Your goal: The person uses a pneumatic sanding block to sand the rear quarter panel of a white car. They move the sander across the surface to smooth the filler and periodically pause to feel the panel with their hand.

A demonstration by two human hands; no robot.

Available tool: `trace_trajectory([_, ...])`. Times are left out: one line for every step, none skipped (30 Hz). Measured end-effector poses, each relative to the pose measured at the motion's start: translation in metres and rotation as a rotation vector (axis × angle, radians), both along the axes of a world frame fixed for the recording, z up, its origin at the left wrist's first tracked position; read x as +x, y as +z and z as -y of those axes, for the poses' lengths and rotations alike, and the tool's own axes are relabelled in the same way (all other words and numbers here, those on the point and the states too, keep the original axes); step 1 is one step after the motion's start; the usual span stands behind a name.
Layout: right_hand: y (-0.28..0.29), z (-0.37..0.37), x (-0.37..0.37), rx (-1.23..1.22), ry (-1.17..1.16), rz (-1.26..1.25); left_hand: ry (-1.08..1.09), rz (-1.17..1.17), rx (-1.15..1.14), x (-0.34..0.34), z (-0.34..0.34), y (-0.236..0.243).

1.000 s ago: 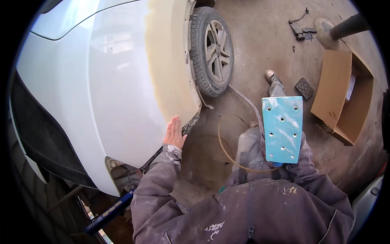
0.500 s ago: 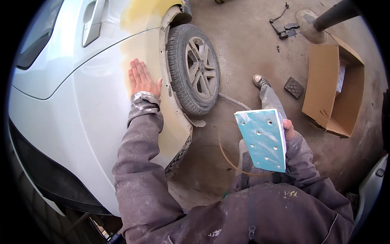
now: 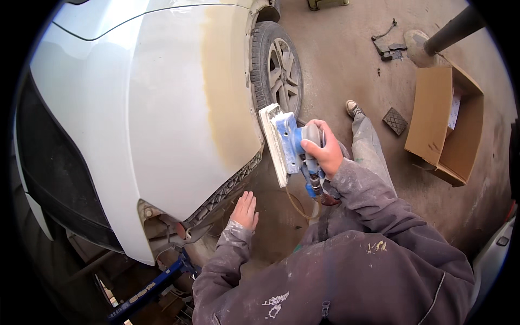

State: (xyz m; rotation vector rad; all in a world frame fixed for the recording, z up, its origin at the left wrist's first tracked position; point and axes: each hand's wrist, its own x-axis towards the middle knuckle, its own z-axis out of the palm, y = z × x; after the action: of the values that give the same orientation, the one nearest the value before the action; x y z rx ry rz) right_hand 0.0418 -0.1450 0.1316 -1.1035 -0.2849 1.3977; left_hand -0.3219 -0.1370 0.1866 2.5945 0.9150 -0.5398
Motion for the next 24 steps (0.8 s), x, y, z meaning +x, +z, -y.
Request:
trace_trajectory([0.000, -0.014, -0.034, -0.054, -0.062, 0.260, -0.005, 0.090, 0.057, 0.006, 0.009, 0.032])
trace_trajectory([0.006, -0.023, -0.063, -0.036, -0.081, 0.385, 0.085, 0.131, 0.147, 0.008, 0.019, 0.061])
trace_trajectory([0.012, -0.029, -0.089, -0.019, -0.064, 0.450, 0.187, 0.155, 0.236, 0.009, 0.033, 0.095])
trace_trajectory([0.017, -0.031, -0.113, -0.035, -0.042, 0.383, 0.237, 0.138, 0.398, 0.000, 0.035, 0.125])
trace_trajectory([0.016, -0.029, -0.138, 0.014, -0.052, 0.404, 0.289, 0.119, 0.561, -0.013, 0.033, 0.152])
trace_trajectory([0.015, -0.028, -0.157, 0.025, -0.018, 0.419, 0.338, 0.116, 0.720, -0.031, 0.026, 0.174])
trace_trajectory([0.013, -0.028, -0.175, 0.040, -0.007, 0.476, 0.391, 0.109, 0.879, -0.050, 0.019, 0.194])
trace_trajectory([0.015, -0.032, -0.189, 0.044, -0.045, 0.522, 0.445, 0.104, 0.973, -0.067, 0.012, 0.210])
trace_trajectory([0.017, -0.032, -0.202, 0.033, -0.082, 0.564, 0.496, 0.096, 1.053, -0.079, 0.005, 0.224])
trace_trajectory([0.016, -0.032, -0.209, 0.026, -0.080, 0.588, 0.468, 0.092, 1.128, -0.083, -0.006, 0.232])
trace_trajectory([0.014, -0.033, -0.213, 0.017, -0.082, 0.611, 0.435, 0.091, 1.202, -0.082, -0.019, 0.239])
trace_trajectory([0.013, -0.036, -0.216, 0.007, -0.087, 0.632, 0.394, 0.079, 1.253, -0.084, -0.027, 0.248])
trace_trajectory([0.012, -0.043, -0.210, 0.055, -0.077, 0.678, 0.364, 0.118, 1.322, -0.092, -0.040, 0.255])
trace_trajectory([0.015, -0.047, -0.202, 0.100, -0.059, 0.728, 0.371, 0.079, 1.375, -0.088, -0.054, 0.266])
trace_trajectory([0.017, -0.053, -0.191, 0.145, -0.039, 0.777, 0.377, 0.038, 1.427, -0.084, -0.071, 0.274])
trace_trajectory([0.025, -0.064, -0.177, 0.173, -0.012, 0.813, 0.418, 0.069, 1.415, -0.085, -0.085, 0.273])
trace_trajectory([0.033, -0.076, -0.165, 0.158, -0.021, 0.828, 0.446, 0.097, 1.394, -0.084, -0.103, 0.276])
trace_trajectory([0.041, -0.090, -0.151, 0.144, -0.028, 0.843, 0.475, 0.124, 1.373, -0.082, -0.116, 0.276])
trace_trajectory([0.049, -0.105, -0.137, 0.129, -0.040, 0.860, 0.504, 0.060, 1.379, -0.081, -0.125, 0.276])
trace_trajectory([0.056, -0.121, -0.123, 0.073, -0.038, 0.853, 0.530, -0.003, 1.387, -0.082, -0.130, 0.276])
trace_trajectory([0.061, -0.139, -0.107, 0.059, -0.076, 0.863, 0.556, -0.066, 1.395, -0.083, -0.134, 0.275])
trace_trajectory([0.062, -0.159, -0.089, 0.043, -0.117, 0.892, 0.644, 0.034, 1.348, -0.091, -0.137, 0.262])
trace_trajectory([0.062, -0.177, -0.072, 0.034, -0.129, 0.901, 0.667, -0.027, 1.356, -0.086, -0.132, 0.265])
trace_trajectory([0.065, -0.195, -0.053, -0.034, -0.095, 0.897, 0.665, -0.059, 1.347, -0.081, -0.132, 0.265])
